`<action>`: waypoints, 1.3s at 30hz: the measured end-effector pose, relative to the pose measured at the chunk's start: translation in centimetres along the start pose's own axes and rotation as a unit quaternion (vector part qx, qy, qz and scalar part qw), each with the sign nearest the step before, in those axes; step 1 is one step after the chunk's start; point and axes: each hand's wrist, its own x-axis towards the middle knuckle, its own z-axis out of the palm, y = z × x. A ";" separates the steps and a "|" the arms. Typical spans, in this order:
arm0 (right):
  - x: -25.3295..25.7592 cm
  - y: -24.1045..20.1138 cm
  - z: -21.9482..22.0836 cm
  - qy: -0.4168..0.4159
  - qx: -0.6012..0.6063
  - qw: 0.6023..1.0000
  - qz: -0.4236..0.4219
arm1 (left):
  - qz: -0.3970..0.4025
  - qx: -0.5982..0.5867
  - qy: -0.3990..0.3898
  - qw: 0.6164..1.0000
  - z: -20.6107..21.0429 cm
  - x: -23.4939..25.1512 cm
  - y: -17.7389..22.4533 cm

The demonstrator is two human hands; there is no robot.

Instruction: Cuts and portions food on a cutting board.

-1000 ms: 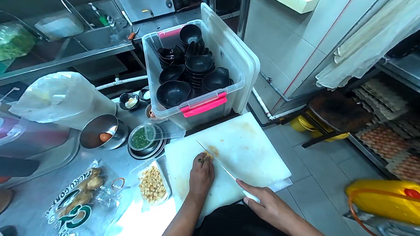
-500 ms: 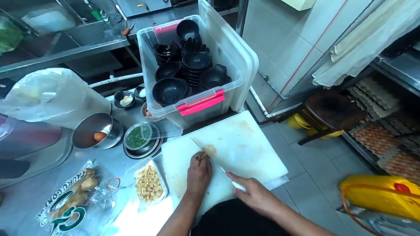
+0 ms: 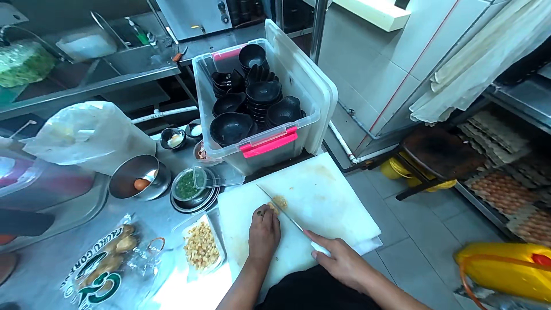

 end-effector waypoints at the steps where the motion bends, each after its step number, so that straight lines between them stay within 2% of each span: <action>1: -0.3 -0.1 -0.1 0.005 0.001 1.000 -0.003 | 0.001 0.002 0.003 1.000 0.1 0.0 0.0; 6: -1.4 -0.7 -0.4 0.001 -0.022 0.999 -0.026 | 0.002 0.008 0.002 1.000 0.2 -0.1 -0.1; 16: -0.9 -1.1 -0.4 -0.023 -0.030 0.999 -0.009 | 0.009 0.009 0.005 1.000 0.0 0.1 0.1; 27: 3.4 -2.1 0.5 -0.023 -0.013 1.000 -0.002 | 0.004 0.015 0.007 1.000 0.0 0.4 0.1; 39: 1.4 -1.2 0.0 -0.003 0.009 1.000 -0.007 | -0.033 0.000 -0.007 0.999 -0.4 -0.7 0.3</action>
